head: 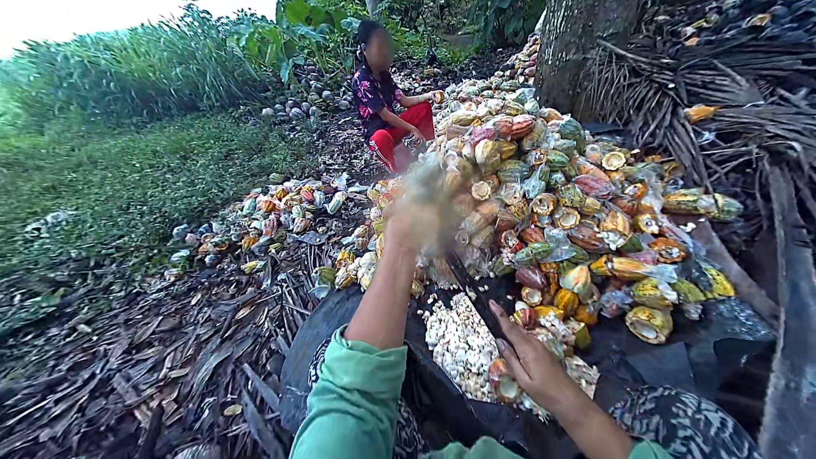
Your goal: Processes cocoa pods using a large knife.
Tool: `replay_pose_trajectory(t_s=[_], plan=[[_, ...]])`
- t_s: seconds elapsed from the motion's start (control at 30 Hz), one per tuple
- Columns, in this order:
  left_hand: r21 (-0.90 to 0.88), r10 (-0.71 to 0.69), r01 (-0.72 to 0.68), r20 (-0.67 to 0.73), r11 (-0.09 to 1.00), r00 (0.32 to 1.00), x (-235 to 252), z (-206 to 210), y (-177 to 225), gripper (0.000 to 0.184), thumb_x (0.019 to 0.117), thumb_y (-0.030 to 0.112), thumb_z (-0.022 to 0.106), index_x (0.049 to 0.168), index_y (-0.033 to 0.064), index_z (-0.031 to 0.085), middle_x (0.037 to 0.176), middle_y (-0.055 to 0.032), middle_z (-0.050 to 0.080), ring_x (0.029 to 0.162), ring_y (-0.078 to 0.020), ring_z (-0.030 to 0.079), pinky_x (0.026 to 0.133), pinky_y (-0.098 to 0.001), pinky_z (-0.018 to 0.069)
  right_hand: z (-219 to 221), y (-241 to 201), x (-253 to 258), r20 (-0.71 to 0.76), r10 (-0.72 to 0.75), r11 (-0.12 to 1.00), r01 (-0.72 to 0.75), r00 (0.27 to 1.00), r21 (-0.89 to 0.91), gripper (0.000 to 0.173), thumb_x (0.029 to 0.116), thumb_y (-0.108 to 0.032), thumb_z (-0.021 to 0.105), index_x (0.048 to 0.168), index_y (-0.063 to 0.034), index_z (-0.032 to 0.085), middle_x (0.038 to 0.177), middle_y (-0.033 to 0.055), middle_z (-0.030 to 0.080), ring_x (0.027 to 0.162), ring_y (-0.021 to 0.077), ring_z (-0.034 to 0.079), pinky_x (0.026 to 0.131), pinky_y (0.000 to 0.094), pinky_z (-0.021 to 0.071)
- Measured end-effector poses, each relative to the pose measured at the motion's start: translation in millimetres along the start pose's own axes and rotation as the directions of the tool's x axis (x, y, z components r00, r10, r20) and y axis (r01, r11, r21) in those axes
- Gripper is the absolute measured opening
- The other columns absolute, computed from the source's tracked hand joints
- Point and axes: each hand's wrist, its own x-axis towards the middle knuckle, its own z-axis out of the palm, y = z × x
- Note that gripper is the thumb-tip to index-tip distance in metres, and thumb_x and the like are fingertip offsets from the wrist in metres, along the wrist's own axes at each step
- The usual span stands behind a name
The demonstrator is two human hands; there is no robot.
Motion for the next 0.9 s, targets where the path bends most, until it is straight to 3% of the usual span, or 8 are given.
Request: replay_pose_trajectory(t_s=[0.07,0.13,0.27,0.43,0.57,0.63,0.8,0.9], plan=[[0.009,0.023,-0.024,0.008,1.0,1.0,-2,1,1,0.034,0.1098,0.029,0.026,0.112,0.0118,0.055,0.086,-0.0048,0.065,0.075,-0.0154,0.066,0.065,-0.0352,0.0562,-1,0,-2,0.039,0.004,1.0,-0.004,0.999,0.002,0.055,0.1079,-0.021,0.038,0.16,-0.0077,0.033,0.125,0.0177,0.069,0.085,0.0245,0.073,0.08,0.0428,0.0608],[0.045,0.051,-0.051,0.001,0.998,0.999,-5,6,0,0.025,0.1085,0.023,0.032,0.108,0.0125,0.055,0.082,-0.0032,0.064,0.071,-0.0135,0.065,0.062,-0.0324,0.0559,-4,-1,-3,0.072,0.031,0.999,-0.033,0.997,0.027,0.055,0.1085,-0.022,0.038,0.161,-0.009,0.031,0.122,0.0173,0.07,0.08,0.0236,0.072,0.077,0.042,0.0609],[0.113,0.164,-0.17,0.054,0.979,0.985,14,2,-8,0.025,0.1082,0.023,0.04,0.115,0.0087,0.059,0.087,-0.0054,0.068,0.073,-0.0144,0.067,0.064,-0.0332,0.058,-14,-12,-3,0.223,0.161,0.931,-0.223,0.961,0.29,0.06,0.1074,-0.018,0.039,0.164,-0.0092,0.021,0.077,0.0088,0.063,0.048,0.0146,0.053,0.051,0.0339,0.0531],[0.33,0.356,-0.426,0.251,0.843,0.9,19,6,-16,0.023,0.105,0.018,0.045,0.115,0.0075,0.063,0.093,-0.0023,0.067,0.081,-0.0115,0.066,0.074,-0.0337,0.0577,-17,-31,-6,0.349,0.234,0.566,-0.419,0.908,0.71,0.07,0.1048,-0.015,0.04,0.165,-0.0123,0.005,0.077,0.0005,0.058,0.049,0.0126,0.056,0.044,0.0298,0.0533],[0.337,0.311,-0.367,0.211,0.867,0.927,12,12,-39,0.023,0.1063,0.022,0.042,0.117,0.0108,0.06,0.093,-0.0014,0.066,0.079,-0.0109,0.065,0.07,-0.0319,0.0569,-17,-42,-6,0.357,0.274,0.323,-0.435,0.893,0.841,0.071,0.1049,-0.011,0.039,0.165,-0.0149,0.001,0.072,-0.0001,0.055,0.045,0.0113,0.053,0.04,0.0265,0.0502],[0.366,0.278,-0.329,0.188,0.87,0.942,8,11,-49,0.021,0.1046,0.027,0.046,0.108,0.0153,0.062,0.086,0.0016,0.067,0.072,-0.0087,0.065,0.064,-0.0296,0.0562,-16,-42,-7,0.354,0.284,0.258,-0.427,0.891,0.867,0.071,0.1047,-0.01,0.039,0.165,-0.0161,0.002,0.071,0.0003,0.055,0.044,0.0107,0.052,0.038,0.0257,0.0491],[-0.107,0.199,-0.173,0.316,0.979,0.928,13,16,-75,0.036,0.1076,0.021,0.025,0.098,0.0123,0.058,0.077,-0.0033,0.068,0.068,-0.0138,0.067,0.06,-0.0295,0.0573,-13,-39,-3,0.315,0.25,0.086,-0.345,0.916,0.935,0.071,0.1064,-0.012,0.038,0.165,-0.0203,-0.001,0.068,0.0004,0.054,0.042,0.009,0.051,0.036,0.0228,0.0465],[-0.262,0.215,-0.147,0.253,0.954,0.943,12,22,-87,0.04,0.1097,0.025,0.022,0.097,0.0124,0.058,0.079,-0.0034,0.068,0.072,-0.0139,0.069,0.063,-0.0289,0.0587,-19,-29,3,0.303,0.252,0.134,-0.343,0.919,0.93,0.072,0.1053,-0.011,0.041,0.165,-0.0176,0.001,0.069,0.0001,0.055,0.043,0.0087,0.052,0.037,0.0226,0.0474]])
